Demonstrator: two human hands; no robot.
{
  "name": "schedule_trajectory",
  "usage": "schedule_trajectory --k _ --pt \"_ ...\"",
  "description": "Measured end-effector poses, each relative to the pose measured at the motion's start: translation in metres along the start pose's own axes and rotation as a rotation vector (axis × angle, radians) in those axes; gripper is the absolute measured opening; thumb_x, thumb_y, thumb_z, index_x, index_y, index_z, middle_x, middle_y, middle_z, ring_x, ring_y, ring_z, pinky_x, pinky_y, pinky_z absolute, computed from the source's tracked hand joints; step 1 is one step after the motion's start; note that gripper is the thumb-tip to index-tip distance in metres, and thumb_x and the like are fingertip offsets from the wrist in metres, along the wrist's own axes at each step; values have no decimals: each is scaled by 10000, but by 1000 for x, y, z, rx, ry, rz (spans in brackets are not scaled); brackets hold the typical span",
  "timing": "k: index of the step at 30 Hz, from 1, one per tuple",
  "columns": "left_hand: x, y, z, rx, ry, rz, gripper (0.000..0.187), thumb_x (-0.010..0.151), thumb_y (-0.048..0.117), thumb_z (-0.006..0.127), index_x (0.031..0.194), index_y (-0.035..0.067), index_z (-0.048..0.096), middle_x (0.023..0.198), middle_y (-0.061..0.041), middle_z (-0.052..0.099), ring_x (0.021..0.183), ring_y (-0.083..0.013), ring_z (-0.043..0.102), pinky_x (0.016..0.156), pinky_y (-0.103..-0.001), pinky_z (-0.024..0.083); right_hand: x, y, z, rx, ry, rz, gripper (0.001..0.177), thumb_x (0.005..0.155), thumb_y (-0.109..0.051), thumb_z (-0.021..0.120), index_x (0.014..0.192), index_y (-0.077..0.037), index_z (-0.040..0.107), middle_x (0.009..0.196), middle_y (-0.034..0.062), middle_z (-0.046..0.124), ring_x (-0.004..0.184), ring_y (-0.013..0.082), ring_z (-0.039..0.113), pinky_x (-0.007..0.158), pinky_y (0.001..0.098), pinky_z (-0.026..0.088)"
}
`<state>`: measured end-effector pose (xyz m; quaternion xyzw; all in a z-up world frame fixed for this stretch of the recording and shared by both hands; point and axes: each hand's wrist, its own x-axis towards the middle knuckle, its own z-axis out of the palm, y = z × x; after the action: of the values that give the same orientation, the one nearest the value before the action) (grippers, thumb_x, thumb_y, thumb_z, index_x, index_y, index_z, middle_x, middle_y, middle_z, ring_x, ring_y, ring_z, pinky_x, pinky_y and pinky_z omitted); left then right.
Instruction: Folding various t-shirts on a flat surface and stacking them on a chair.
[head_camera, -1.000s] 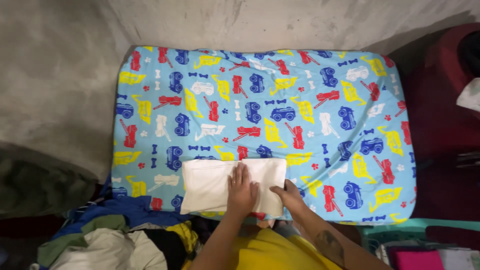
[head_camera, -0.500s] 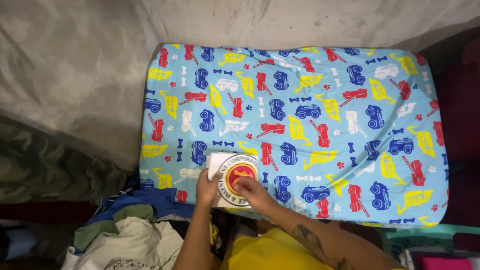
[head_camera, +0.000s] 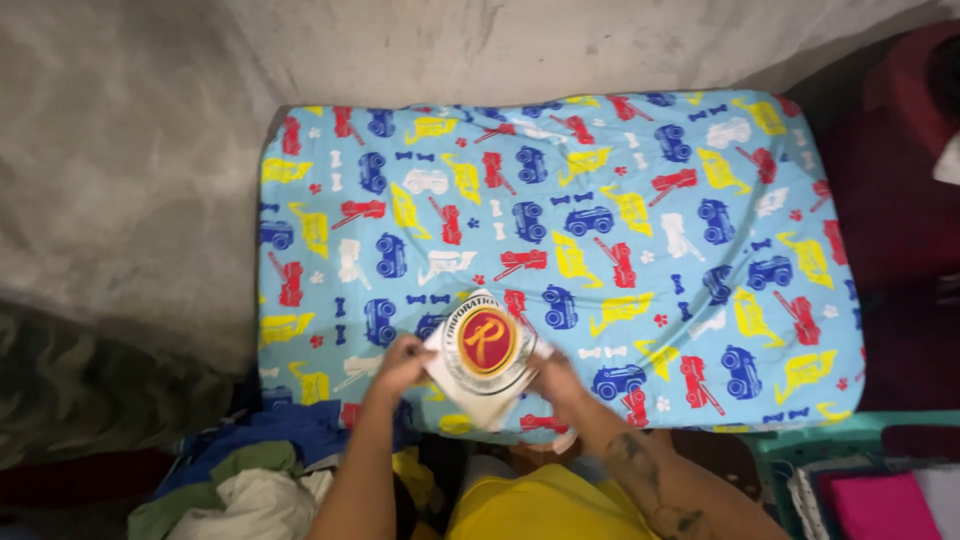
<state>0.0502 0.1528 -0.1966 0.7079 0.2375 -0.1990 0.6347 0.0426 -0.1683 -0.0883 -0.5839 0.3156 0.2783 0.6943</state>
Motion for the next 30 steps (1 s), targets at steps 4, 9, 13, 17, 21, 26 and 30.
schedule_trajectory --k 4,9,13,17,21,26,30 --pt "-83 41 102 -404 75 -148 304 793 123 753 995 92 528 808 -169 654 526 -304 662 469 -483 552 34 -31 -64 50 21 -367 486 997 -143 618 1438 25 498 1057 196 628 894 310 546 771 482 470" --pt "-133 28 164 90 420 612 351 816 224 830 992 22 603 840 -123 658 726 -251 634 680 -386 539 19 1 -103 -618 395 -518 463 878 -241 724 1223 33 583 935 154 725 863 268 714 761 394 569" --pt "-128 17 165 147 419 428 295 867 255 797 945 12 649 826 -103 659 746 -258 627 709 -393 527 -38 3 -91 -632 305 -522 370 941 -257 653 1190 15 618 909 162 742 811 271 720 747 398 553" --pt "-113 -4 162 -22 269 298 290 898 279 763 937 3 686 764 -65 641 682 -196 580 652 -362 489 -49 1 -100 -695 416 -503 298 969 -296 637 1064 -19 690 862 192 733 780 317 708 739 408 541" --pt "-105 -27 158 -241 28 37 290 917 284 744 946 -3 714 706 -36 599 633 -160 512 591 -349 426 -48 7 -105 -735 472 -520 280 939 -294 648 1039 -38 702 884 194 728 864 369 710 763 437 544" --pt "-117 -7 159 148 271 348 325 833 247 795 1015 1 685 874 -112 691 786 -232 641 732 -362 532 -45 2 -101 -874 509 -640 331 893 -260 681 1121 -20 683 1091 227 714 1031 414 675 887 468 534" --pt "-124 56 165 227 441 609 603 792 174 782 1294 -67 549 1212 -263 621 1076 -398 608 934 -503 482 -23 -26 -77 -542 387 -634 646 878 -375 623 1382 6 493 1286 273 632 1147 383 677 932 449 563"
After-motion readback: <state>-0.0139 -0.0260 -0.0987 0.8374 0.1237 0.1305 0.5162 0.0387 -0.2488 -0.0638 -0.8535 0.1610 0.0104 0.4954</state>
